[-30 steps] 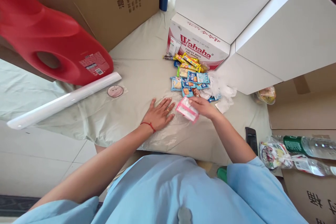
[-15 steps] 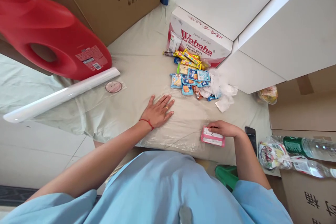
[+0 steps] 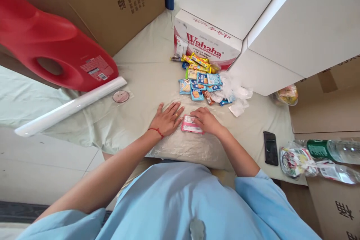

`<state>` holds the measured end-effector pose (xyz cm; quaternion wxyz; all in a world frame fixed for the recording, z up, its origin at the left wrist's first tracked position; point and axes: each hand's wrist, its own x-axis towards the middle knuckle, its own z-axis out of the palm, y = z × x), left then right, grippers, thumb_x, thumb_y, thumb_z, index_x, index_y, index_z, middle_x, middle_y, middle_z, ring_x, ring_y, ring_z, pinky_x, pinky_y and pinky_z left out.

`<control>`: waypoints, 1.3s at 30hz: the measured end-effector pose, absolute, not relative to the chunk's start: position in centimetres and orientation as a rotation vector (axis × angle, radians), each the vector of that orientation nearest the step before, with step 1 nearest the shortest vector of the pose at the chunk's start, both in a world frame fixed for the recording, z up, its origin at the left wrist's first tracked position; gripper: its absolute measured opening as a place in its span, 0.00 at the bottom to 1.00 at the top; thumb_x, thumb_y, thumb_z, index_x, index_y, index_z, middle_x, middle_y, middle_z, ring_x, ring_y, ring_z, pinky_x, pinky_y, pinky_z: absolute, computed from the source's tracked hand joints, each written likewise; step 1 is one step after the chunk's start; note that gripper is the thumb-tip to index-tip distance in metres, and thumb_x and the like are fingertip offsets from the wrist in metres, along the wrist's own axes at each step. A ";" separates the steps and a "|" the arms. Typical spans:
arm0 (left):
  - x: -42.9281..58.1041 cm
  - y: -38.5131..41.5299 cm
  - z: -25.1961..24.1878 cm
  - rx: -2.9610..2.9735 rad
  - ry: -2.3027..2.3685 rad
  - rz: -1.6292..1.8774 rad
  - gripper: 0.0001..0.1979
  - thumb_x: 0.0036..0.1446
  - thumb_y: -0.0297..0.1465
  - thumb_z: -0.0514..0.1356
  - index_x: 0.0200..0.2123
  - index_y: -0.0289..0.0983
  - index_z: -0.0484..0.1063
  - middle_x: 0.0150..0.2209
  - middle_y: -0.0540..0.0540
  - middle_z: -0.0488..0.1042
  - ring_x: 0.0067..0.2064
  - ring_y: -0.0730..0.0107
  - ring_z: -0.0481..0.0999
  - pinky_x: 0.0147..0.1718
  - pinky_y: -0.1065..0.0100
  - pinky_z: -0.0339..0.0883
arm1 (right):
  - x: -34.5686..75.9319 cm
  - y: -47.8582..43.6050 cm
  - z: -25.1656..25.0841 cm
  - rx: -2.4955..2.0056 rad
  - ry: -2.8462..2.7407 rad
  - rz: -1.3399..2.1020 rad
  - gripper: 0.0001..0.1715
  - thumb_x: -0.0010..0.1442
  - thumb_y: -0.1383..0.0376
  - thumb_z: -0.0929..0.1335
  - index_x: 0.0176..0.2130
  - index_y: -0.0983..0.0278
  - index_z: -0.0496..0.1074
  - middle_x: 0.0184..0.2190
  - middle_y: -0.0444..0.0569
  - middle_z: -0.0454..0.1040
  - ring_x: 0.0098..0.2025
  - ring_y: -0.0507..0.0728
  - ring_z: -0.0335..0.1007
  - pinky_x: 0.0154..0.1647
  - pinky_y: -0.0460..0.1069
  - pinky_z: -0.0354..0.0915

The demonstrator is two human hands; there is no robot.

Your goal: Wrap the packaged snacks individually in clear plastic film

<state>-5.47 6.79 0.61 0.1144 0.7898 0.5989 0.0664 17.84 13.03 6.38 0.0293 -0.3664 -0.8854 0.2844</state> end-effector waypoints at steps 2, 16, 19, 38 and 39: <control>-5.5 6.8 0.5 2.314 1.753 0.198 0.30 0.75 0.45 0.40 0.75 0.47 0.54 0.78 0.43 0.49 0.77 0.53 0.52 0.73 0.35 0.30 | 17.8 11.7 6.1 -1.190 -2.735 0.727 0.31 0.68 0.55 0.71 0.65 0.66 0.71 0.59 0.60 0.73 0.59 0.65 0.65 0.63 0.60 0.63; -5.4 6.7 0.5 2.313 1.747 0.268 0.30 0.74 0.43 0.43 0.74 0.43 0.58 0.77 0.40 0.51 0.76 0.51 0.54 0.72 0.32 0.32 | 17.7 7.1 6.2 -1.259 -2.719 0.590 0.21 0.69 0.61 0.70 0.59 0.61 0.76 0.58 0.57 0.74 0.64 0.66 0.59 0.65 0.61 0.61; -5.4 6.6 0.4 2.317 1.756 0.275 0.30 0.74 0.43 0.43 0.74 0.42 0.58 0.77 0.39 0.52 0.76 0.51 0.54 0.72 0.32 0.33 | 18.2 6.9 6.1 -1.197 -2.744 0.587 0.31 0.65 0.52 0.74 0.63 0.61 0.73 0.63 0.58 0.70 0.66 0.67 0.57 0.68 0.62 0.59; -5.3 6.5 0.5 2.277 1.740 0.327 0.29 0.75 0.41 0.40 0.73 0.44 0.59 0.77 0.41 0.52 0.76 0.54 0.54 0.72 0.33 0.30 | 16.0 12.1 9.1 -1.311 -2.989 0.685 0.28 0.69 0.53 0.70 0.63 0.60 0.73 0.59 0.57 0.75 0.60 0.64 0.67 0.62 0.57 0.63; -5.3 6.5 0.5 2.276 1.734 0.324 0.29 0.75 0.41 0.40 0.73 0.44 0.59 0.77 0.41 0.52 0.76 0.54 0.54 0.72 0.33 0.30 | 15.6 13.9 9.8 -1.344 -2.989 0.669 0.25 0.70 0.52 0.68 0.61 0.60 0.75 0.56 0.57 0.77 0.58 0.64 0.70 0.60 0.55 0.64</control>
